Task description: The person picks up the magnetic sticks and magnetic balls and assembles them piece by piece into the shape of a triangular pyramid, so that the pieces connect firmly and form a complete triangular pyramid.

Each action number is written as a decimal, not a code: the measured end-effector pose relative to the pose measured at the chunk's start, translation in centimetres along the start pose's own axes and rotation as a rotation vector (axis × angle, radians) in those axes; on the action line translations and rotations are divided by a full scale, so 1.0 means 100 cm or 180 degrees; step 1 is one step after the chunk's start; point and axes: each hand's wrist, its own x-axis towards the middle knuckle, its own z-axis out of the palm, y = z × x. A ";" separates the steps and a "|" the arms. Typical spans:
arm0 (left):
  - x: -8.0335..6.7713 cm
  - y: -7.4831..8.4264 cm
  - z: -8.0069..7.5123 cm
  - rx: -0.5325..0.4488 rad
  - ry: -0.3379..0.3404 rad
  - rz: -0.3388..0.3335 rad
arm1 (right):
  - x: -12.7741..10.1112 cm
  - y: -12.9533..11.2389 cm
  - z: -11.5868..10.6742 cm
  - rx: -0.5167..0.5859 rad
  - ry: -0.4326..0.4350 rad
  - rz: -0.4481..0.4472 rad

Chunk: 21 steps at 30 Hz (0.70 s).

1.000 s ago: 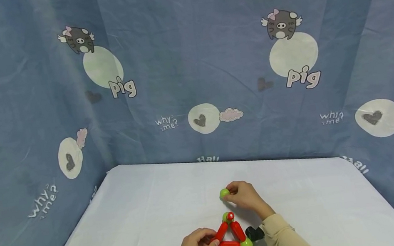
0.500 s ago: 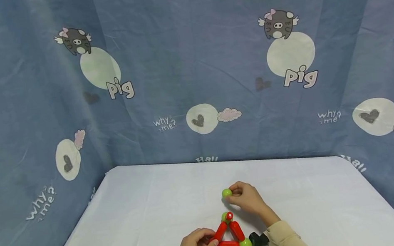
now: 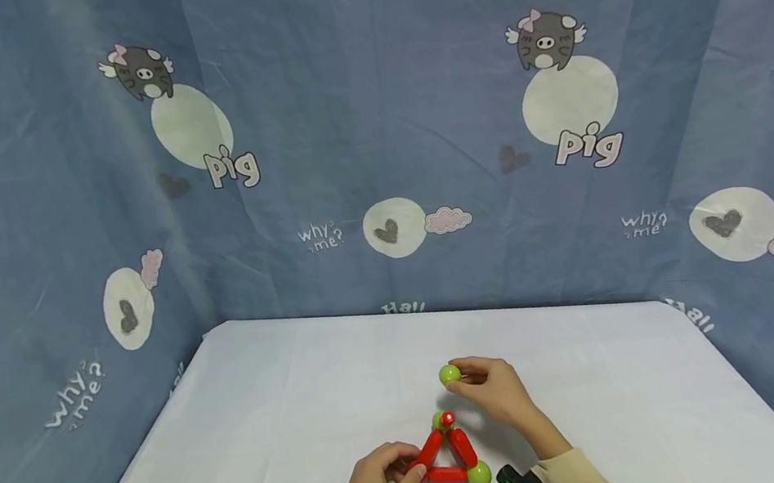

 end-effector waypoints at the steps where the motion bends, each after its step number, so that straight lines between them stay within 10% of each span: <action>1: 0.000 0.000 0.000 -0.0001 -0.0001 -0.0013 | -0.002 -0.001 -0.002 0.0019 -0.0006 -0.0008; 21: 0.001 -0.002 0.000 -0.0037 -0.0014 -0.0011 | -0.046 -0.032 -0.025 0.0249 -0.0437 -0.0154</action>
